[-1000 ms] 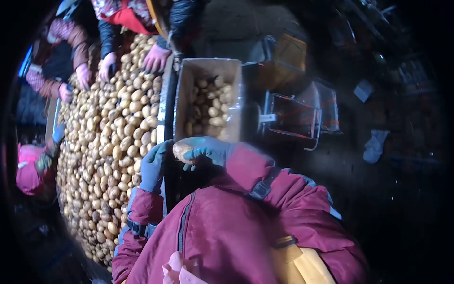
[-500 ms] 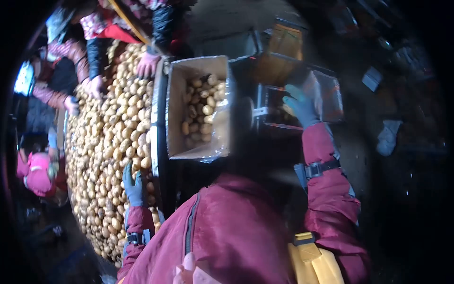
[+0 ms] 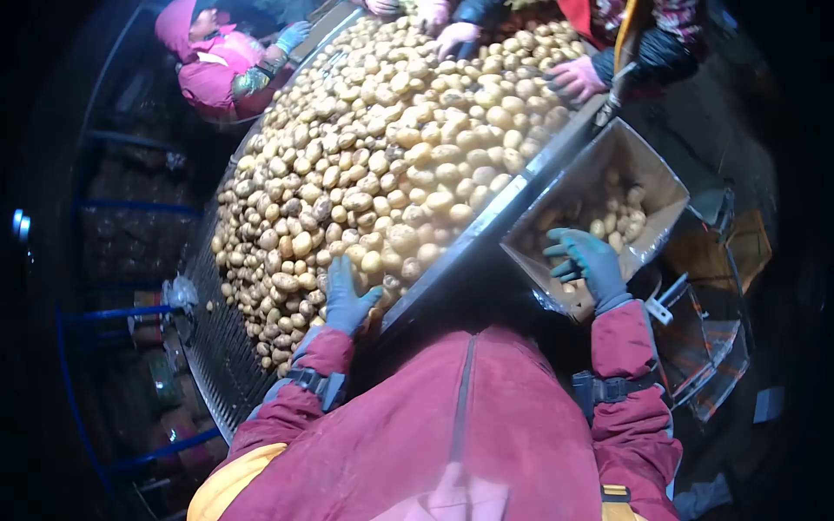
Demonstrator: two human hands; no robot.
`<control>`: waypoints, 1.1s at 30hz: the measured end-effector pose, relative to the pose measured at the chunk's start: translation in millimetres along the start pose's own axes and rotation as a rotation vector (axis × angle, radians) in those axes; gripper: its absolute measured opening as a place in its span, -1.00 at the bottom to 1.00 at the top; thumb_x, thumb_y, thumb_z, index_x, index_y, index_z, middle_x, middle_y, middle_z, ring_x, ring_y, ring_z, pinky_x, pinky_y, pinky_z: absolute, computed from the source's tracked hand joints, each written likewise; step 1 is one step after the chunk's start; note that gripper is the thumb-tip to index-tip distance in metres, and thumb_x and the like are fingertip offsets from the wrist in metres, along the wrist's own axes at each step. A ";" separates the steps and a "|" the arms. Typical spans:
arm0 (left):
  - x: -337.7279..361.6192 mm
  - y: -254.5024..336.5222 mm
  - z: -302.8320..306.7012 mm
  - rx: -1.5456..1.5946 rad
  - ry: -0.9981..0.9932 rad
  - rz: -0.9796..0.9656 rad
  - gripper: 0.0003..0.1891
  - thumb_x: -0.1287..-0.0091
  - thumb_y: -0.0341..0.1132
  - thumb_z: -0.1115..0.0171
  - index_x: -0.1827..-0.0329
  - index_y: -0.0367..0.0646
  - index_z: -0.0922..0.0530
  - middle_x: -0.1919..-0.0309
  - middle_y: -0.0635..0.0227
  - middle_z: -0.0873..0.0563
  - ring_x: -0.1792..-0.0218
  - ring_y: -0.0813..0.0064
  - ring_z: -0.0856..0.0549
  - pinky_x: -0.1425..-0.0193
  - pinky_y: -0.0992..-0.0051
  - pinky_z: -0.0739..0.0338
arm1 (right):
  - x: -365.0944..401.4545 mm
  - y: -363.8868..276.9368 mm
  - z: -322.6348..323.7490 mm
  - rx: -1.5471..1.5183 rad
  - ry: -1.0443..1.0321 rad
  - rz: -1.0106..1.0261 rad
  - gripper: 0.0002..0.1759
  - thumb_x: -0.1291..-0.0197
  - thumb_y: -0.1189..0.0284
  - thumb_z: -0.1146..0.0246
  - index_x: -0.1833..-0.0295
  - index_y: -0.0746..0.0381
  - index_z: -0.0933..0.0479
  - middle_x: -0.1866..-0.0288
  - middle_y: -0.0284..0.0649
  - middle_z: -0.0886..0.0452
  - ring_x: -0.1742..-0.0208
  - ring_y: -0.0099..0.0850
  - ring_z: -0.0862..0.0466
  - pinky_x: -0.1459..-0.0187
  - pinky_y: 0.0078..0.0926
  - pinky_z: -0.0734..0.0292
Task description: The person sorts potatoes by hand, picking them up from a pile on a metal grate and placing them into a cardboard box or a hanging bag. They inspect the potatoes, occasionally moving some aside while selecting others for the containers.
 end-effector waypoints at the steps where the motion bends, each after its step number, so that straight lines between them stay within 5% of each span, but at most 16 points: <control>1: -8.5 16.5 5.3 -0.086 -0.022 0.049 0.08 -0.19 0.14 -0.48 -0.68 -0.16 -0.14 -0.61 -0.19 -0.18 -0.63 -0.18 -0.12 -0.68 -0.06 0.02 | -9.3 -2.1 -22.4 0.000 -0.068 -0.040 -0.60 -0.51 0.30 -0.18 -0.29 0.32 -0.58 -0.08 -0.02 -0.75 0.30 -0.44 -0.76 0.29 -0.56 -0.70; 3: -29.2 10.3 -11.1 -0.114 0.010 0.045 0.08 -0.16 0.18 -0.48 -0.67 -0.12 -0.17 -0.63 -0.11 -0.19 -0.65 -0.11 -0.10 -0.68 -0.05 0.02 | -18.6 -10.1 -71.2 -0.021 -0.195 -0.075 -0.61 -0.48 0.36 -0.23 -0.27 0.38 -0.57 -0.05 -0.08 -0.78 0.23 -0.38 -0.79 0.28 -0.52 -0.72; 8: -78.0 34.3 2.9 -0.135 0.067 -0.051 0.00 -0.15 0.15 -0.45 -0.67 0.08 -0.22 -0.65 0.00 -0.18 -0.66 0.02 -0.11 -0.70 -0.02 0.09 | -49.0 -9.0 -166.2 0.192 -0.318 -0.116 -0.62 -0.45 0.32 -0.28 -0.28 0.26 -0.64 0.14 -0.36 -0.77 0.37 -0.69 -0.66 0.37 -0.79 -0.48; 12: -128.3 40.3 -1.7 -0.108 0.107 -0.097 -0.05 -0.07 -0.02 -0.42 -0.62 0.05 -0.30 -0.65 -0.03 -0.16 -0.66 0.00 -0.12 -0.72 -0.03 0.16 | -82.4 -15.5 -209.7 0.428 -0.267 0.193 -0.58 -0.41 0.38 -0.32 -0.34 0.20 -0.62 0.23 -0.45 -0.68 0.33 -0.76 -0.54 0.36 -0.77 -0.41; 15: -155.9 23.7 7.4 -0.112 0.076 0.017 -0.16 -0.17 -0.14 -0.41 -0.59 0.01 -0.36 -0.63 -0.01 -0.22 -0.64 0.07 -0.18 -0.72 0.09 0.05 | -107.6 -8.7 -222.3 0.467 -0.232 0.202 -0.46 -0.30 0.30 -0.34 -0.35 0.25 -0.58 -0.12 -0.14 -0.74 -0.07 -0.41 -0.71 -0.12 -0.44 -0.60; 16: -183.5 -6.6 8.9 0.271 0.094 0.012 -0.22 -0.23 -0.23 -0.40 -0.58 0.00 -0.37 -0.61 0.02 -0.26 -0.63 0.11 -0.22 -0.70 0.17 -0.03 | -118.9 -18.9 -231.1 0.589 -0.219 0.403 -0.46 -0.35 0.45 -0.32 -0.44 0.19 -0.53 -0.12 -0.30 -0.71 0.11 -0.62 -0.64 0.13 -0.62 -0.62; 17: -204.3 -39.4 12.6 0.653 0.121 0.005 -0.27 -0.29 -0.31 -0.39 -0.57 -0.02 -0.39 -0.60 0.04 -0.30 -0.61 0.16 -0.26 -0.69 0.26 -0.10 | -128.2 -11.9 -236.0 0.653 -0.233 0.402 -0.41 -0.31 0.43 -0.34 -0.46 0.16 -0.50 -0.30 -0.23 -0.65 -0.09 -0.52 -0.66 -0.08 -0.52 -0.65; 20: -178.6 -58.6 93.3 0.377 0.350 0.054 -0.36 -0.37 -0.30 -0.38 -0.53 -0.10 -0.44 -0.53 0.04 -0.41 -0.56 0.16 -0.35 -0.61 0.33 -0.23 | -144.1 7.0 -259.0 0.884 -0.258 0.496 -0.32 -0.22 0.30 -0.41 -0.47 0.09 -0.48 -0.40 -0.13 -0.59 -0.33 -0.27 -0.64 -0.37 -0.36 -0.50; 22: -143.9 -84.4 128.6 0.402 0.431 0.017 -0.36 -0.34 -0.33 -0.39 -0.51 -0.10 -0.46 -0.51 0.04 -0.44 -0.52 0.14 -0.40 -0.59 0.26 -0.27 | -151.7 9.2 -270.2 1.045 -0.194 0.495 -0.32 -0.21 0.27 -0.41 -0.46 0.08 -0.48 -0.39 -0.13 -0.59 -0.34 -0.21 -0.63 -0.35 -0.33 -0.52; 24: -99.6 -108.2 149.9 0.104 0.513 0.071 -0.37 -0.34 -0.38 -0.37 -0.50 -0.21 -0.44 -0.51 -0.02 -0.41 -0.52 0.10 -0.39 -0.59 0.23 -0.27 | -156.3 7.7 -278.3 1.142 -0.146 0.456 -0.39 -0.26 0.15 -0.29 -0.41 0.06 -0.50 -0.33 -0.08 -0.61 -0.32 -0.11 -0.62 -0.32 -0.22 -0.52; 28: -36.7 -138.9 103.9 -0.109 0.318 0.240 -0.17 -0.26 -0.07 -0.48 -0.60 -0.02 -0.35 -0.59 -0.09 -0.25 -0.61 -0.08 -0.19 -0.68 0.09 -0.09 | -167.3 6.0 -280.6 1.146 -0.182 0.390 -0.44 -0.24 0.15 -0.33 -0.35 0.05 -0.55 -0.21 -0.06 -0.66 -0.22 -0.10 -0.67 -0.26 -0.24 -0.56; 31: -56.1 -122.3 103.4 -0.113 0.224 0.311 -0.07 -0.15 0.09 -0.55 -0.59 0.04 -0.37 -0.61 -0.13 -0.18 -0.63 -0.20 -0.08 -0.68 0.02 -0.05 | -176.1 -1.6 -277.9 0.848 -0.247 0.228 -0.47 -0.25 0.16 -0.37 -0.29 0.14 -0.61 -0.08 -0.14 -0.72 -0.10 -0.23 -0.71 -0.16 -0.30 -0.60; 32: -66.4 -119.8 98.8 -0.153 0.260 0.277 -0.08 -0.13 0.13 -0.55 -0.56 0.03 -0.41 -0.60 -0.11 -0.21 -0.61 -0.21 -0.10 -0.67 0.00 -0.04 | -159.3 -12.4 -283.2 0.421 -0.233 -0.066 -0.52 -0.28 0.21 -0.39 -0.24 0.22 -0.64 0.04 -0.22 -0.73 0.09 -0.40 -0.72 0.09 -0.41 -0.68; 33: -78.7 -118.5 96.4 -0.195 0.299 0.235 -0.08 -0.11 0.16 -0.55 -0.53 0.01 -0.45 -0.59 -0.09 -0.24 -0.60 -0.23 -0.12 -0.67 -0.02 -0.03 | -160.1 -18.7 -279.8 0.296 -0.246 -0.080 -0.57 -0.36 0.26 -0.35 -0.24 0.25 -0.64 0.09 -0.25 -0.73 0.24 -0.51 -0.70 0.35 -0.51 -0.65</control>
Point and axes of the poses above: each hand's wrist, its own x-axis away from the middle knuckle, its own z-axis out of the back of the hand, y = z × x, the point moved 5 cm from there along -x, towards the middle knuckle
